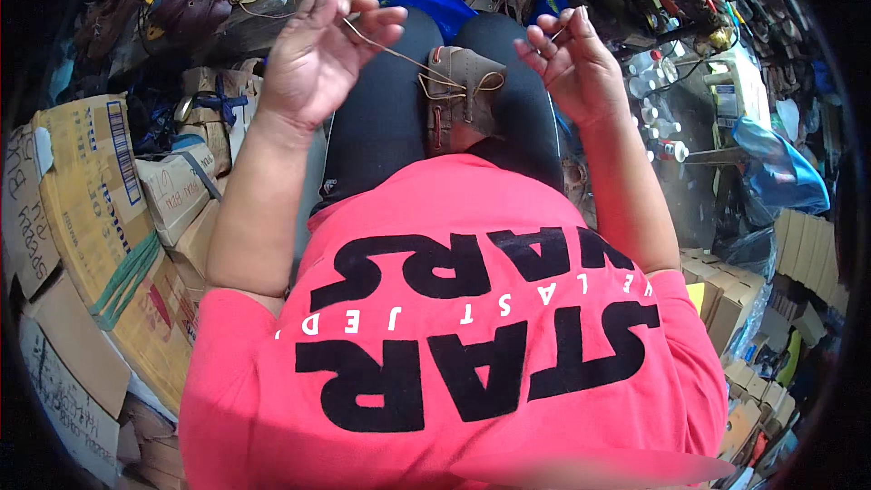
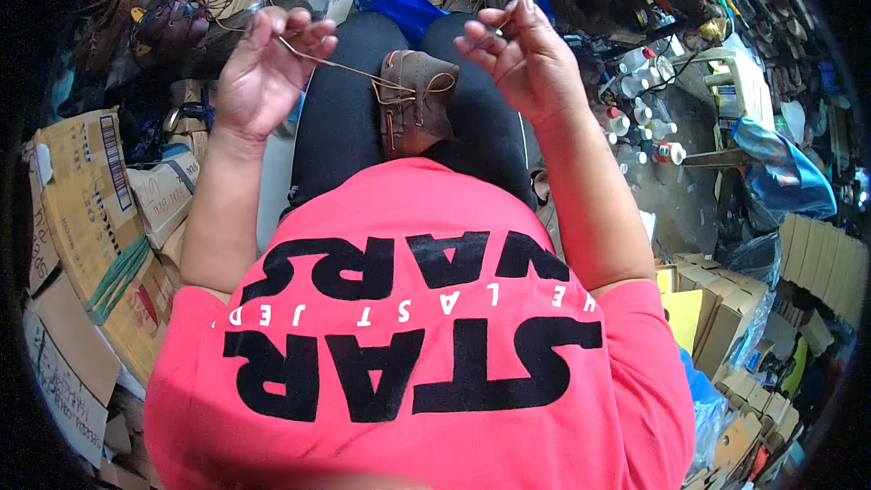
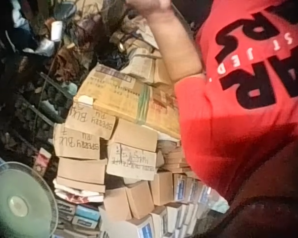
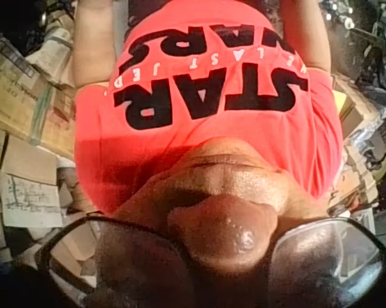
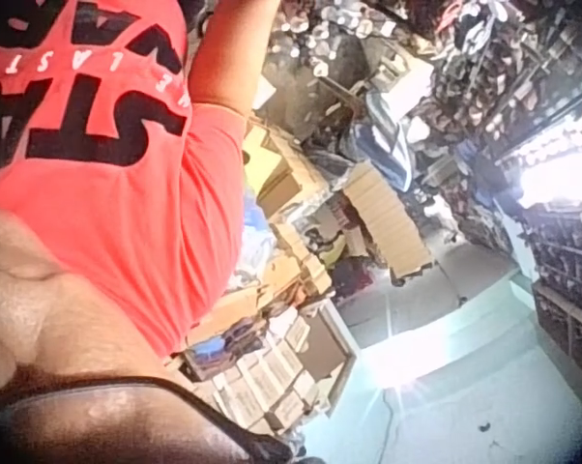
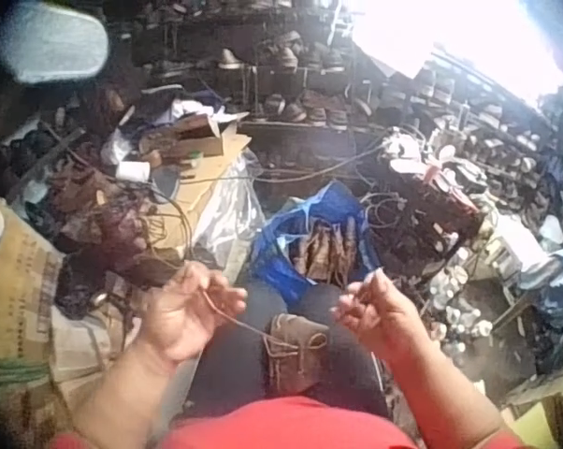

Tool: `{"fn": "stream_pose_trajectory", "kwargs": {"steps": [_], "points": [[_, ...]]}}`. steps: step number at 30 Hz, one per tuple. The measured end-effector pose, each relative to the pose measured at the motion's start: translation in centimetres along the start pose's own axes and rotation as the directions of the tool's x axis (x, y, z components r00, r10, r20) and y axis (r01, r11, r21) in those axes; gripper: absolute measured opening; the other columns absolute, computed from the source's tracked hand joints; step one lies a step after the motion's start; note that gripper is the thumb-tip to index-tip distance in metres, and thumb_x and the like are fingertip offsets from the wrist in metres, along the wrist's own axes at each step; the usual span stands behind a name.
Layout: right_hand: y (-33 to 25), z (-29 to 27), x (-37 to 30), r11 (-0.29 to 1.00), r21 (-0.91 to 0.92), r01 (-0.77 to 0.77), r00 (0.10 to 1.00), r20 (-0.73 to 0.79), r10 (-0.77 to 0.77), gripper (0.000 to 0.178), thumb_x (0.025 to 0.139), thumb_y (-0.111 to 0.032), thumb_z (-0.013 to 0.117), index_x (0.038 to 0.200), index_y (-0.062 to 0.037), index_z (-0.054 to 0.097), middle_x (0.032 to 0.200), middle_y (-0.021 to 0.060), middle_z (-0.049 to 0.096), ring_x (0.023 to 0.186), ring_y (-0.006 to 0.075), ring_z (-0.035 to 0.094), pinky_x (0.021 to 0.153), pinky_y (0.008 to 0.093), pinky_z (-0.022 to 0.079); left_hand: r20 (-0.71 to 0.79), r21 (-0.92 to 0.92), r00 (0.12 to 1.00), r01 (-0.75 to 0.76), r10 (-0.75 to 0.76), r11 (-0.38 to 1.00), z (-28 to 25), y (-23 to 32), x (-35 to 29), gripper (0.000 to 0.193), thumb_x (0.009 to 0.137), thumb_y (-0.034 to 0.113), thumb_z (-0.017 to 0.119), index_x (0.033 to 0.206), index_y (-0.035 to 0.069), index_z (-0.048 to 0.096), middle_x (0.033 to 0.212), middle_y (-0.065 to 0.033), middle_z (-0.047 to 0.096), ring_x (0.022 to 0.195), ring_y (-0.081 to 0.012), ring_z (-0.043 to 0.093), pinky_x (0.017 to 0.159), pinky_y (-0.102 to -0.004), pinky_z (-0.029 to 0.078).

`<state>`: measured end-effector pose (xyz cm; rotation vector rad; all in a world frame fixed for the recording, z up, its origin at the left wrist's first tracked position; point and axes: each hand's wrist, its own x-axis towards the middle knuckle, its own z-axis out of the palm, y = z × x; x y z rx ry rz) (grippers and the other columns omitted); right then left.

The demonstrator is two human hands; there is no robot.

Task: Stitching leather pieces of a shoe by hand with needle and thread.

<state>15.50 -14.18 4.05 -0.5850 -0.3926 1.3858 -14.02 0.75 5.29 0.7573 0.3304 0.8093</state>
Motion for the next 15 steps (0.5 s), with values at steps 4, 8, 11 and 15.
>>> {"fn": "stream_pose_trajectory", "kwargs": {"steps": [4,8,11,15], "points": [[-2.6,-1.3,-1.9,0.93,-0.365,-0.052,0.998,-0.058,0.033,0.019,0.101,-0.026,0.057,0.09,-0.0107,0.057,0.077,-0.0005,0.055,0.062,0.0108,0.052,0.06,0.0276,0.046,0.155,0.058,0.979,0.126,-0.133,0.99,-1.7,1.2,-0.3,0.012,0.102,0.021,0.054,0.094,0.013,0.057,0.072,0.0002,0.053,0.06,-0.0121,0.048,0.063,-0.0278,0.042],[-7.6,-4.6,-5.6,0.758,-0.651,0.042,0.796,-0.436,-0.419,0.027,0.096,-0.024,0.065,0.073,-0.0155,0.055,0.064,-0.0072,0.043,0.051,0.0043,0.036,0.048,0.0225,0.031,0.051,0.133,0.996,-0.076,0.07,0.988,-5.5,3.7,-1.9,0.012,0.101,0.019,0.056,0.09,0.012,0.054,0.063,0.0072,0.036,0.054,-0.0042,0.032,0.051,-0.022,0.028],[-5.9,-5.2,-6.3,0.452,-0.871,-0.194,0.868,-0.367,-0.333,0.009,0.095,-0.02,0.066,0.097,-0.0113,0.069,0.072,-0.0078,0.051,0.065,0.0016,0.047,0.058,0.0185,0.038,-0.158,0.647,0.986,0.061,0.055,0.76,-5.4,1.4,-0.2,0.013,0.099,0.022,0.061,0.097,0.01,0.06,0.068,0.0075,0.043,0.059,-0.0033,0.036,0.054,-0.0235,0.032],[-1.9,-1.6,-5.1,0.175,-0.98,0.093,0.99,0.073,-0.118,0.024,0.085,-0.001,0.066,0.107,-0.0094,0.075,0.095,0.0048,0.066,0.086,0.0104,0.061,0.077,0.0246,0.049,0.34,0.882,0.936,-0.286,-0.085,0.375,-1.1,-2.7,2.6,0.038,0.086,0.02,0.073,0.123,0.013,0.066,0.093,0.0014,0.059,0.08,-0.0092,0.051,0.072,-0.0251,0.043]]}}
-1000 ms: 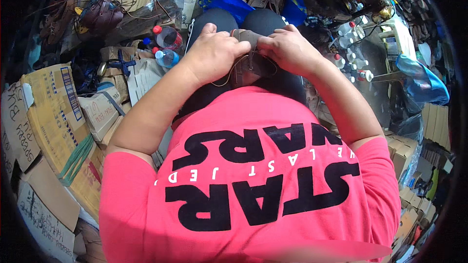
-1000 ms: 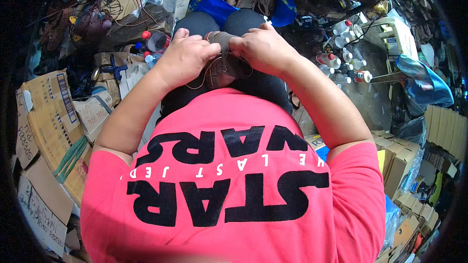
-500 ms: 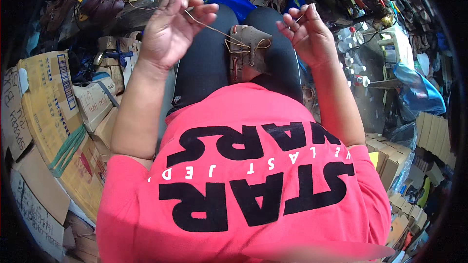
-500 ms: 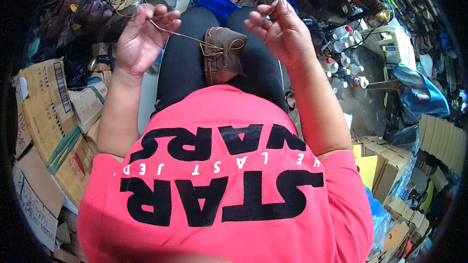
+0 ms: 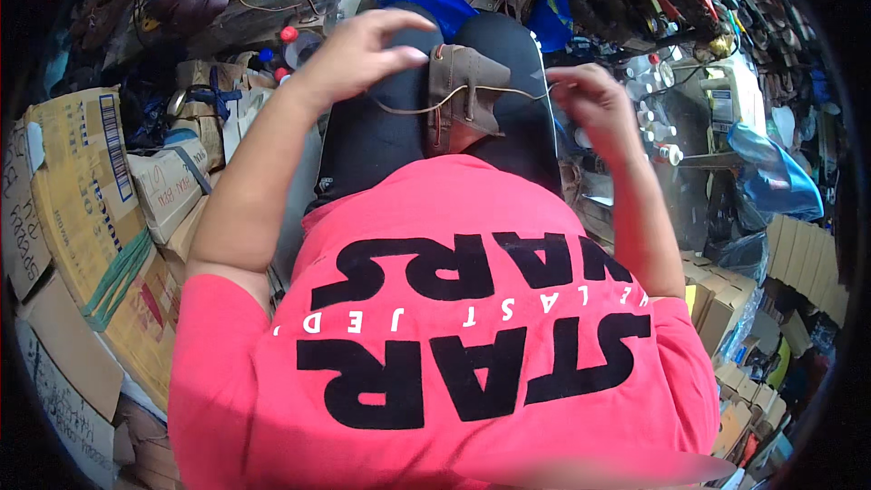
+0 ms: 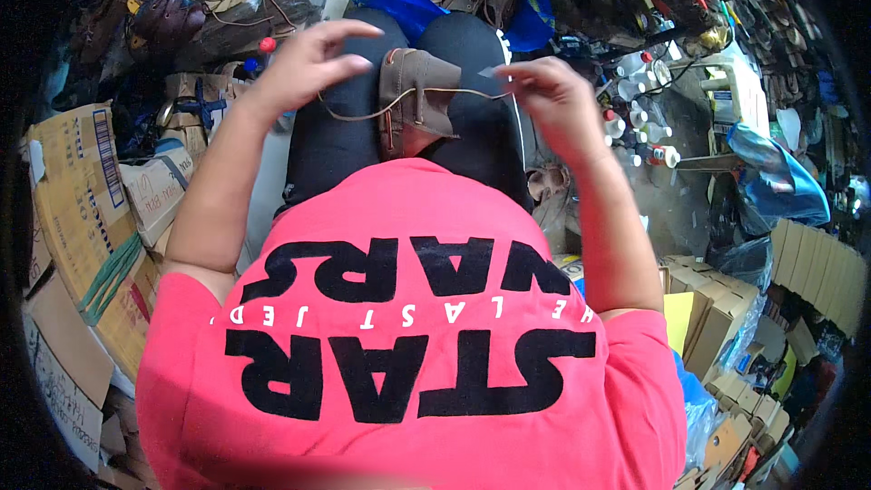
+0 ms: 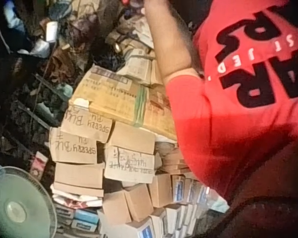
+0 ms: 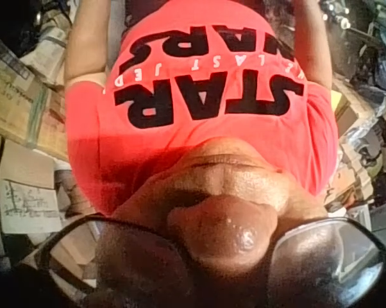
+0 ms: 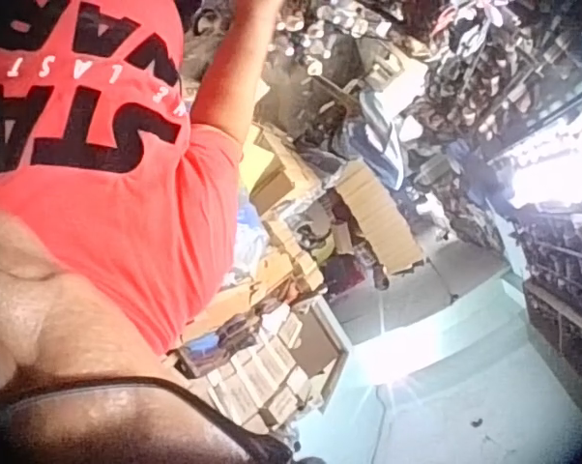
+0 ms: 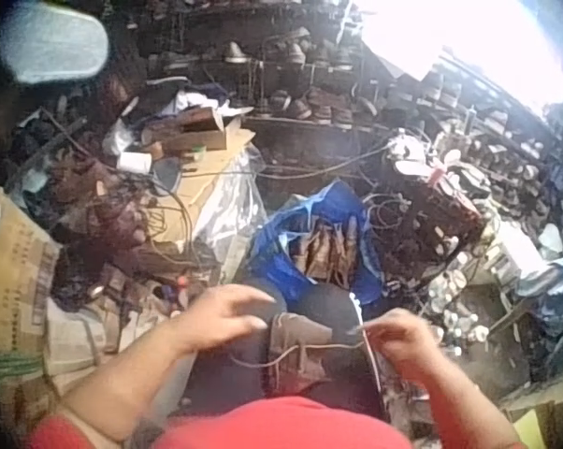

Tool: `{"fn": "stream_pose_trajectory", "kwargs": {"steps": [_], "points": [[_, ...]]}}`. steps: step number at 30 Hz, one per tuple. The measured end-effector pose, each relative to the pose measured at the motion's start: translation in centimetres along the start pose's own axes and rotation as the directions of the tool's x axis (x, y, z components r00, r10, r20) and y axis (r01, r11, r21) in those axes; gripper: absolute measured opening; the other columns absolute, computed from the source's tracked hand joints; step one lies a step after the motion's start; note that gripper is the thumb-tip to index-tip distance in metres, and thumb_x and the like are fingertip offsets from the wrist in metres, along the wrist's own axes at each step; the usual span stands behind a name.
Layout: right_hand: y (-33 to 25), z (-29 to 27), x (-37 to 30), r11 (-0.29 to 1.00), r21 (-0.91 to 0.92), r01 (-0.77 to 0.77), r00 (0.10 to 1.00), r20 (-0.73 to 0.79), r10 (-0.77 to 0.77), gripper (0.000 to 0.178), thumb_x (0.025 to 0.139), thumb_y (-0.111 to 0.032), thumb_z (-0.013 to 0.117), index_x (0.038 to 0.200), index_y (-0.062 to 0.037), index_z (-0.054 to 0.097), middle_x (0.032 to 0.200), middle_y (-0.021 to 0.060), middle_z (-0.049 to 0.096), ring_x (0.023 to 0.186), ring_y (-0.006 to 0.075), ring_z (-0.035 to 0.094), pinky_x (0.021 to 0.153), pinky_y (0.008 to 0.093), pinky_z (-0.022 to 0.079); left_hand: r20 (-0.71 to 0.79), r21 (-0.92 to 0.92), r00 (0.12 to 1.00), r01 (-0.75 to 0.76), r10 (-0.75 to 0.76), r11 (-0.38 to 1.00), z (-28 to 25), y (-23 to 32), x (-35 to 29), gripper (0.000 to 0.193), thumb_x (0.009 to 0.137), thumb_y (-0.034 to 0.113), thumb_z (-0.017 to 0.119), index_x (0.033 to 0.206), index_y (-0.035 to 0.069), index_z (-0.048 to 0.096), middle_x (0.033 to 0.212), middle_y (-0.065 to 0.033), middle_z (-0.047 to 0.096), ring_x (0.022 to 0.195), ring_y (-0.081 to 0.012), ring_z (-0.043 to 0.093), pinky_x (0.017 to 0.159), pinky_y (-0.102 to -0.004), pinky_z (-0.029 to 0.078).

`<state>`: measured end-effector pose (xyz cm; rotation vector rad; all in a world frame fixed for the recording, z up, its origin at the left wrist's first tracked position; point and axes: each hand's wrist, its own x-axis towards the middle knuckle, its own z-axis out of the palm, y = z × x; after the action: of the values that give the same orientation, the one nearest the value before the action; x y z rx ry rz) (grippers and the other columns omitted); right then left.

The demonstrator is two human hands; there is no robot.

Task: Stitching leather pieces of a shoe by hand with needle and thread.

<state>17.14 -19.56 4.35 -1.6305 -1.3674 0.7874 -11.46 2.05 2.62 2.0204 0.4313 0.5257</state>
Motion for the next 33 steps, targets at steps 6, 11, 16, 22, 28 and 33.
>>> {"fn": "stream_pose_trajectory", "kwargs": {"steps": [6,11,16,22,28,33], "points": [[-3.5,4.3,1.7,0.745,-0.597,0.296,0.954,0.148,-0.26,0.008,0.081,-0.019,0.072,0.087,-0.0153,0.075,0.082,0.0027,0.068,0.078,0.025,0.065,0.082,0.0385,0.045,0.276,0.4,0.958,-0.041,-0.078,0.915,1.4,2.4,3.7,0.051,0.079,0.026,0.078,0.128,0.017,0.065,0.108,-0.0148,0.066,0.096,-0.0279,0.064,0.085,-0.0361,0.049],[-3.4,3.8,2.5,0.836,-0.493,0.239,0.971,0.109,-0.213,0.011,0.079,-0.018,0.073,0.089,-0.0128,0.075,0.079,0.0045,0.067,0.077,0.0238,0.065,0.078,0.0367,0.045,0.323,0.409,0.932,0.017,-0.162,0.912,1.5,1.6,4.5,0.05,0.077,0.029,0.079,0.123,0.015,0.068,0.109,-0.0169,0.067,0.104,-0.0313,0.064,0.091,-0.0382,0.049],[-3.9,3.8,3.3,0.904,-0.373,0.209,0.976,0.133,-0.17,0.013,0.077,-0.016,0.073,0.089,-0.0117,0.076,0.076,0.0084,0.067,0.073,0.0273,0.067,0.07,0.0372,0.051,0.333,0.419,0.924,0.032,-0.187,0.907,1.5,1.7,4.9,0.05,0.073,0.033,0.081,0.118,0.013,0.069,0.106,-0.017,0.067,0.103,-0.0322,0.063,0.091,-0.0395,0.049],[-4.9,3.5,4.1,0.872,-0.425,0.242,0.959,0.239,-0.15,0.013,0.078,-0.006,0.071,0.091,-0.0045,0.073,0.08,0.0111,0.066,0.074,0.0263,0.066,0.068,0.0342,0.051,0.331,0.422,0.937,-0.043,-0.11,0.905,1.4,1.8,5.4,0.05,0.071,0.038,0.082,0.113,0.012,0.072,0.097,-0.0175,0.072,0.094,-0.0336,0.069,0.086,-0.0409,0.052],[-4.4,3.5,4.8,0.883,-0.391,0.26,0.952,0.259,-0.165,0.016,0.076,-0.009,0.074,0.092,-0.0078,0.076,0.077,0.0093,0.067,0.072,0.0256,0.068,0.068,0.0342,0.053,0.36,0.405,0.92,-0.004,-0.156,0.914,1.5,1.5,6.0,0.048,0.066,0.031,0.084,0.107,0.011,0.07,0.097,-0.0138,0.067,0.097,-0.0332,0.063,0.085,-0.0407,0.05],[-2.1,3.8,5.4,0.986,-0.139,0.093,0.959,0.277,-0.052,0.014,0.083,-0.007,0.074,0.096,-0.0094,0.077,0.078,0.0025,0.065,0.076,0.0147,0.063,0.07,0.0294,0.05,0.36,0.343,0.926,-0.016,-0.115,0.939,2.0,1.0,6.7,0.046,0.061,0.023,0.087,0.099,0.007,0.068,0.093,-0.0131,0.067,0.092,-0.0315,0.064,0.081,-0.0389,0.05]]}}
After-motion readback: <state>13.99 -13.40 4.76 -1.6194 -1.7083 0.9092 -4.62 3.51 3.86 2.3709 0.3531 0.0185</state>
